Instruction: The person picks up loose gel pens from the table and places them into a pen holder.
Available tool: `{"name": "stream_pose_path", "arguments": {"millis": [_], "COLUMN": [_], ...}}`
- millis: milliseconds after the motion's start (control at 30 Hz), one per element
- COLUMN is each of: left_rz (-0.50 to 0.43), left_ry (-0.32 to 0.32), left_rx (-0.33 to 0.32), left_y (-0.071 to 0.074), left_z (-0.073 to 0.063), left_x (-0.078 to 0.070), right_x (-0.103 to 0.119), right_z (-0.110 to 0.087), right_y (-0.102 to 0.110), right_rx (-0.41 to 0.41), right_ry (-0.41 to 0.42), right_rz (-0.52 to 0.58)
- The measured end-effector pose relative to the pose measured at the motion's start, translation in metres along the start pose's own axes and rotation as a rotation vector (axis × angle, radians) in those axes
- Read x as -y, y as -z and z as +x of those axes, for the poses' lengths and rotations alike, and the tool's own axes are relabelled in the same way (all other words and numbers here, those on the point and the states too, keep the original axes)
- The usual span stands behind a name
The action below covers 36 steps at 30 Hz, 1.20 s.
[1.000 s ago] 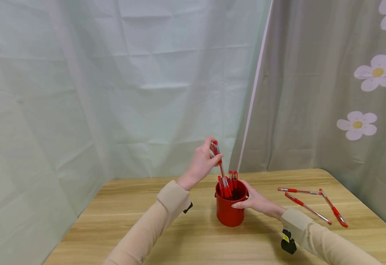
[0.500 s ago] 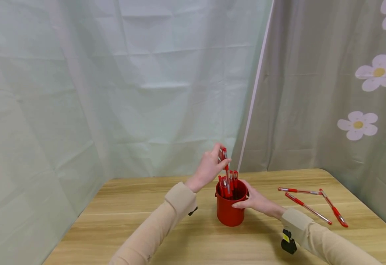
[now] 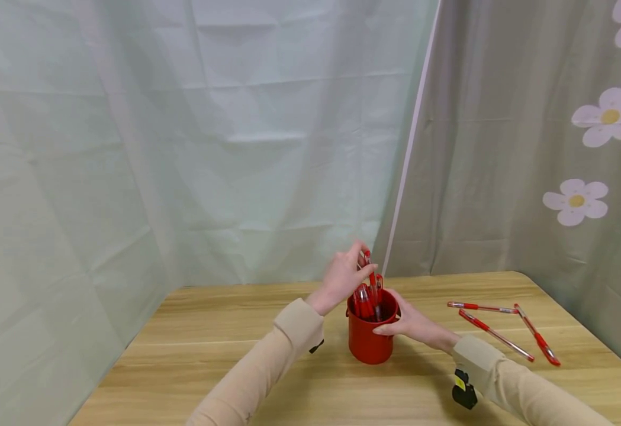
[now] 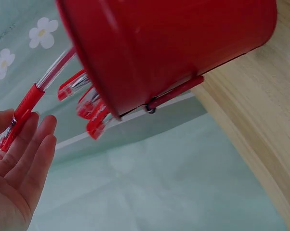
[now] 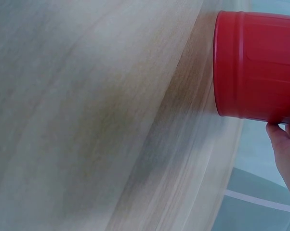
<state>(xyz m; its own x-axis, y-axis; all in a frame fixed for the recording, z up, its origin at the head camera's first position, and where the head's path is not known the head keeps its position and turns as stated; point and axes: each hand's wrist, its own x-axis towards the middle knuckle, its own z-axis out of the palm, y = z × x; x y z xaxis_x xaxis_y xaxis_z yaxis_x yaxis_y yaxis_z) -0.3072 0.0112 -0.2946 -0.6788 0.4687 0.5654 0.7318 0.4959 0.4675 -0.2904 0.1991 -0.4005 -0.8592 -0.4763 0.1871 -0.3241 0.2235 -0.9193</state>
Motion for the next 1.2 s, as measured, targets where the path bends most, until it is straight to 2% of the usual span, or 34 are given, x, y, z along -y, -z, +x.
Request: {"name": "stream_pose_path", "arguments": {"millis": [200, 367, 500, 800, 1200], "left_rz": [0.031, 0.078, 0.078, 0.057, 0.058], "left_ry": [0.023, 0.019, 0.026, 0.04, 0.065], "left_rx": [0.011, -0.018, -0.035, -0.014, 0.006], "left_y": [-0.007, -0.012, -0.015, -0.022, -0.029], "left_z": [-0.004, -0.007, -0.007, -0.006, -0.007], "left_x": [0.002, 0.006, 0.006, 0.009, 0.015], "right_x": [0.002, 0.002, 0.001, 0.001, 0.003], "right_z": [-0.001, -0.001, -0.001, -0.001, -0.002], "right_y": [-0.001, -0.001, -0.001, -0.002, -0.002], "right_rx": [0.001, 0.0, 0.001, 0.006, 0.005], "right_ry": [-0.008, -0.016, -0.019, 0.008, -0.007], "right_rz": [0.004, 0.008, 0.009, 0.008, 0.011]}}
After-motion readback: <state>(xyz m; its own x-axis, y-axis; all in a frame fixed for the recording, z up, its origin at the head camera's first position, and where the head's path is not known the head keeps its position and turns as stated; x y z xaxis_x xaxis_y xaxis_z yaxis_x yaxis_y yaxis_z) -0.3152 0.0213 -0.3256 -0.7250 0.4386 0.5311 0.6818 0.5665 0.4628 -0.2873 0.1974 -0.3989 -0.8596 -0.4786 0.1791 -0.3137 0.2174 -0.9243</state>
